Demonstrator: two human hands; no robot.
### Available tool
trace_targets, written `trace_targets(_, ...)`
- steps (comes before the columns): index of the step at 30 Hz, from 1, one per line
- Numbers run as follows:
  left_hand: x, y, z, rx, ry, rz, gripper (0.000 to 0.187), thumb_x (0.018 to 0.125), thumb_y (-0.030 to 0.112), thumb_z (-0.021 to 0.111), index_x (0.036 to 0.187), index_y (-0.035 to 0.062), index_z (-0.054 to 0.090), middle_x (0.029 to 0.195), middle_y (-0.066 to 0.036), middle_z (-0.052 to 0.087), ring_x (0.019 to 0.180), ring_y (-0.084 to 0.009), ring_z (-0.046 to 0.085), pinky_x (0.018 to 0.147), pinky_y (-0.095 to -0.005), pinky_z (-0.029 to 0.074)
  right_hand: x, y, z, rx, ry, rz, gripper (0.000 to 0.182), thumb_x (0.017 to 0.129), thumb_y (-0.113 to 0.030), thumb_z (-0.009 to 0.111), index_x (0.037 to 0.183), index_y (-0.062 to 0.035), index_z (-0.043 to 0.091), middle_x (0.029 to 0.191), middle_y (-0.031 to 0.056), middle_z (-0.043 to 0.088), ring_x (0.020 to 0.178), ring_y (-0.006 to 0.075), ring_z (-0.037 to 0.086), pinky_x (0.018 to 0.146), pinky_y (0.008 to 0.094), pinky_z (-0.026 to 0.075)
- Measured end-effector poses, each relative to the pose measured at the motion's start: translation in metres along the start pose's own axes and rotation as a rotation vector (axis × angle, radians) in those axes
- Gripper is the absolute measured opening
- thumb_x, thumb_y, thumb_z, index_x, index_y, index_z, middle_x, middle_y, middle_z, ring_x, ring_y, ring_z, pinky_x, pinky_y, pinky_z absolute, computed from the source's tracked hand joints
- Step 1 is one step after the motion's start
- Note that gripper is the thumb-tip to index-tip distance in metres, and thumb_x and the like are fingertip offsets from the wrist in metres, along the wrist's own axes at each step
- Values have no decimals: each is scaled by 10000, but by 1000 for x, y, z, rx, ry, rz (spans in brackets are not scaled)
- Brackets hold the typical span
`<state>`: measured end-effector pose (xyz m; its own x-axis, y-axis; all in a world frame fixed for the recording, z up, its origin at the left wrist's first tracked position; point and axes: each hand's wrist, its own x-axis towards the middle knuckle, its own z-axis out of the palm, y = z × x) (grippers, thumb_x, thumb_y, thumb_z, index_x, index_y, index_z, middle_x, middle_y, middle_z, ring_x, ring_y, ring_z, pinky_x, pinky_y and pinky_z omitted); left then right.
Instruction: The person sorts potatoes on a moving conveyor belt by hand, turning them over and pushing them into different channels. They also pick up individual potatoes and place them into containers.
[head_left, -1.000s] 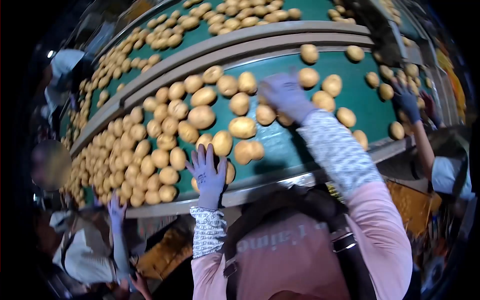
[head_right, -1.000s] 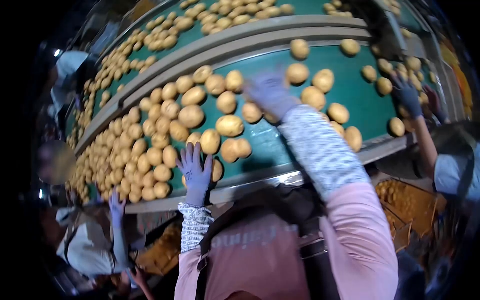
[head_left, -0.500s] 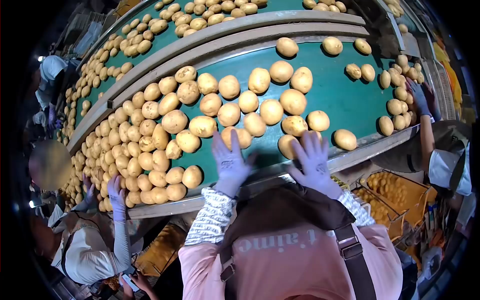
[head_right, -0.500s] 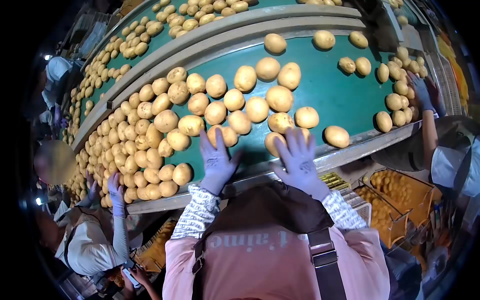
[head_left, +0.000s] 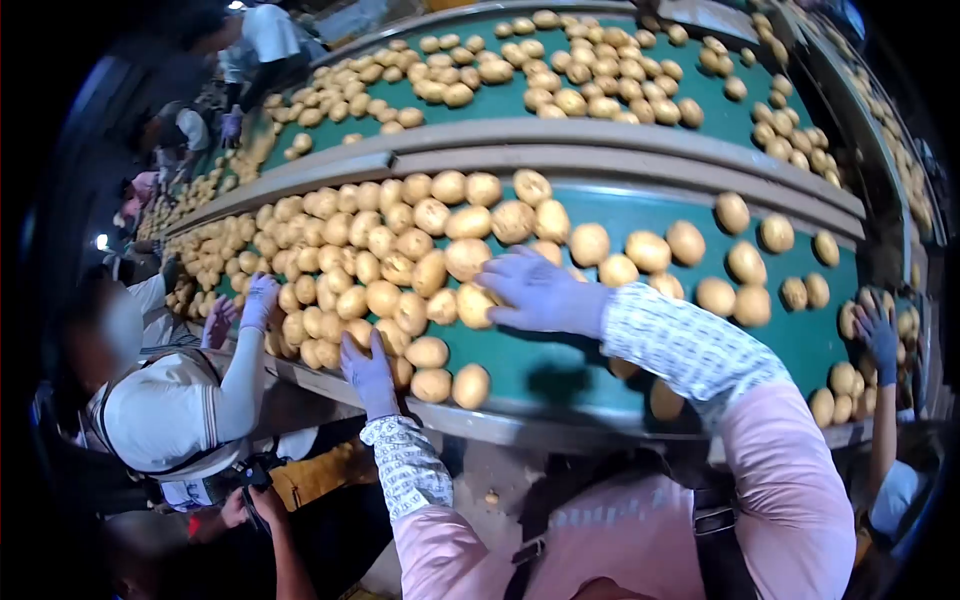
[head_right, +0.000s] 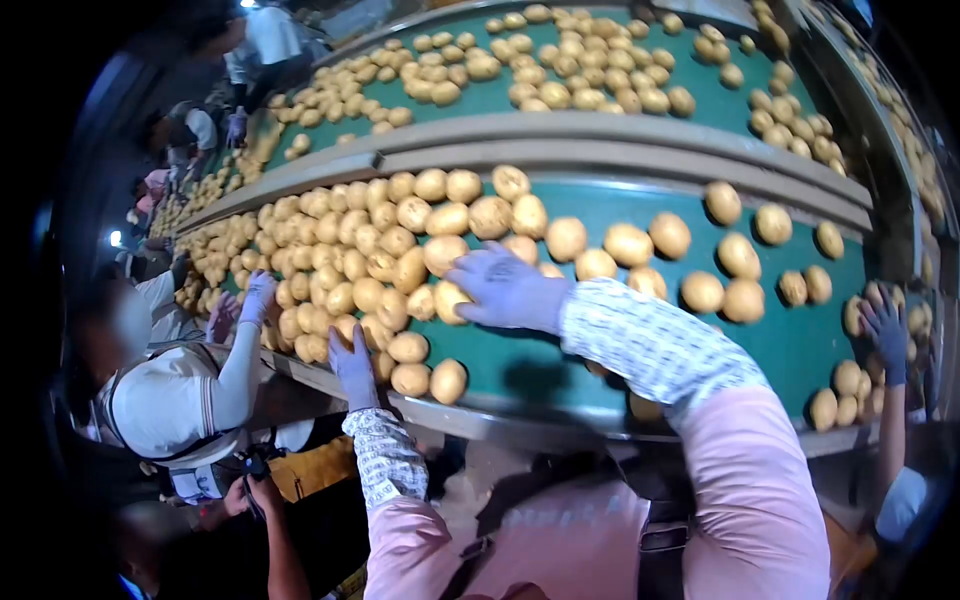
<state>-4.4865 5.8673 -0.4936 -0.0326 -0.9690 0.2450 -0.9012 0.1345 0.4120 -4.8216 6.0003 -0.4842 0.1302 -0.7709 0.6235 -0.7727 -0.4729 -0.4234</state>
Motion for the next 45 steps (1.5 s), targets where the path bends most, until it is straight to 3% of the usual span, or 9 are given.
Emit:
trace_targets(1,19,-11,1,-58,-5,-37,722,925,480,647,1432,-1,465,1447,-279,473,1347,-421,445,1118,-485,361,45,0,-2,86,-347,110,551,893,-390,635,1294,-19,560,1271,190,587,1217,348,542,1080,497,375)
trace_targets(8,52,-47,1,-226,-57,-171,645,895,516,687,1328,60,545,1168,-188,679,1068,-311,667,964,-402,505,193,16,148,115,-490,83,658,815,-598,621,1183,-52,640,1070,208,700,1010,373,671,913,503,491)
trace_targets(15,22,-4,-5,-579,-136,-239,513,951,430,649,1213,-12,641,1124,-144,690,1034,-234,641,955,-340,482,205,-1,129,-11,-726,148,731,824,-616,635,1267,-45,525,1220,200,668,1159,322,630,948,464,476)
trace_targets(30,-223,209,28,-1473,-343,-442,638,1040,299,485,1580,78,225,1520,-152,375,1328,-250,459,1098,-372,398,32,17,-42,31,-1082,214,554,786,-545,621,1112,-116,749,1116,150,720,1055,347,673,911,473,522)
trace_targets(32,-265,214,41,-358,-186,398,667,1039,296,465,1581,31,179,1537,-205,341,1352,-273,442,1113,-385,387,0,20,-75,46,-1167,242,491,763,-513,634,998,-110,789,1006,117,753,1007,330,695,856,491,533)
trace_targets(34,-296,273,42,-854,-435,21,704,1025,285,470,1556,-55,158,1565,-259,278,1418,-316,363,1164,-404,308,-46,21,-102,-26,-1070,182,456,748,-500,643,909,-101,794,910,102,754,966,317,702,816,483,521)
trace_targets(37,-341,306,68,-823,-461,47,747,1021,288,484,1552,-85,115,1583,-260,245,1451,-330,291,1200,-394,217,-113,30,-122,-173,-843,68,419,719,-480,664,814,-88,779,809,105,734,858,289,694,765,442,480)
trace_targets(42,-404,363,91,-1324,-863,-403,713,1006,240,548,1568,9,175,1529,-269,324,1384,-361,393,1141,-404,331,-204,34,-224,-236,-805,358,404,693,-468,665,686,-71,743,727,157,678,803,331,643,762,448,465)
trace_targets(45,-417,414,111,-1102,-736,259,553,960,191,604,1444,37,385,1395,-252,461,1222,-382,510,1058,-420,408,-254,46,-290,-292,-652,492,458,754,-504,645,744,-56,743,733,170,669,803,348,637,779,463,471)
